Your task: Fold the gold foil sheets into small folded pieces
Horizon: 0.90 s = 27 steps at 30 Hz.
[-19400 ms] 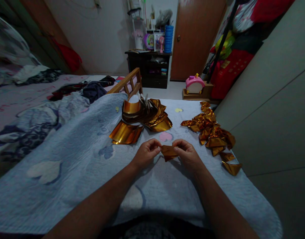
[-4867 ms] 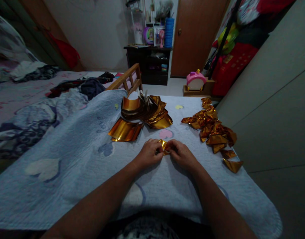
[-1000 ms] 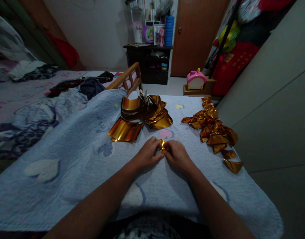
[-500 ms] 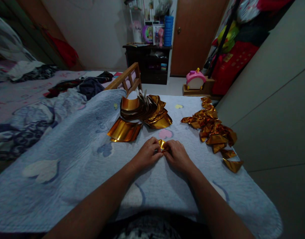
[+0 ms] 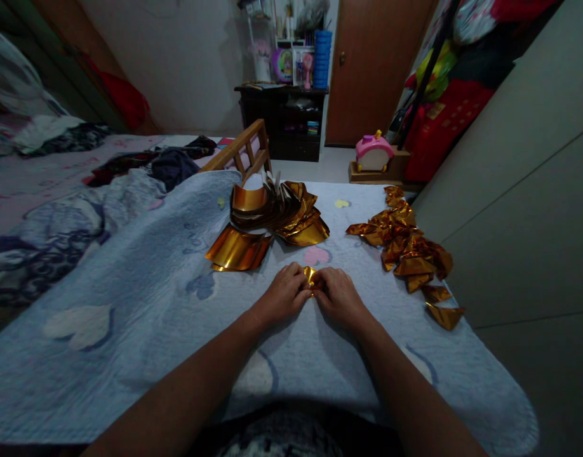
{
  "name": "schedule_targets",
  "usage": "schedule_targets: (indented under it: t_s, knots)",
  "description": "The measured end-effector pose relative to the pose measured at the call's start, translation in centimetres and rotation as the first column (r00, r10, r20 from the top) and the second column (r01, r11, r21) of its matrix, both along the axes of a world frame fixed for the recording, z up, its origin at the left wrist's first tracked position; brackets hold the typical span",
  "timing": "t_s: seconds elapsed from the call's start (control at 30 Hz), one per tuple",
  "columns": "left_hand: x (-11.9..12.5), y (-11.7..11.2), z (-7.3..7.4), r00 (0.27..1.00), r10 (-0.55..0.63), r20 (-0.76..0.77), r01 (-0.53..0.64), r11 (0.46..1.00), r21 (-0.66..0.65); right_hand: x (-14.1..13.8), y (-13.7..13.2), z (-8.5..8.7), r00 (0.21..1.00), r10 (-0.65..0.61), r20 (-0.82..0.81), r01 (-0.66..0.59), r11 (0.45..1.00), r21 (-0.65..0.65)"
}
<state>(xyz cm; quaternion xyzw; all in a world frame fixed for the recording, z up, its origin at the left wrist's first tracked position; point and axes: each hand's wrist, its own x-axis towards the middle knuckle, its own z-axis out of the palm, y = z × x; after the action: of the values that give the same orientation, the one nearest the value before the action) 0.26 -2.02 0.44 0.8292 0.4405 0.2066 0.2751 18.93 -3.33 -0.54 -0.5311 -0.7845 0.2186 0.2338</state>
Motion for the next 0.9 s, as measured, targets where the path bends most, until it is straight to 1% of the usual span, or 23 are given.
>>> schedule_targets:
  t_s: [0.3,0.57,0.7,0.9]
  knots:
    - [-0.07,-0.04,-0.03,0.999,0.010,0.038,-0.010,1.000,-0.005,-0.02,-0.12,0.11,1.000,-0.004,-0.008,0.004,1.000,-0.001]
    - [-0.12,-0.02,-0.42,0.999,0.020,0.038,-0.022,0.999,0.040,0.00,-0.05,0.09,1.000,0.001,-0.004,-0.001,1.000,0.007]
    - [-0.14,0.02,-0.33,1.000,-0.011,0.027,0.011,1.000,0.023,-0.09,-0.02,0.08,1.000,-0.005,-0.002,0.005,1.000,0.002]
    - [-0.36,0.06,-0.17,0.998,-0.020,0.052,0.020,1.000,-0.003,-0.50,-0.09,0.30,0.999,-0.039,0.037,0.039,0.999,0.009]
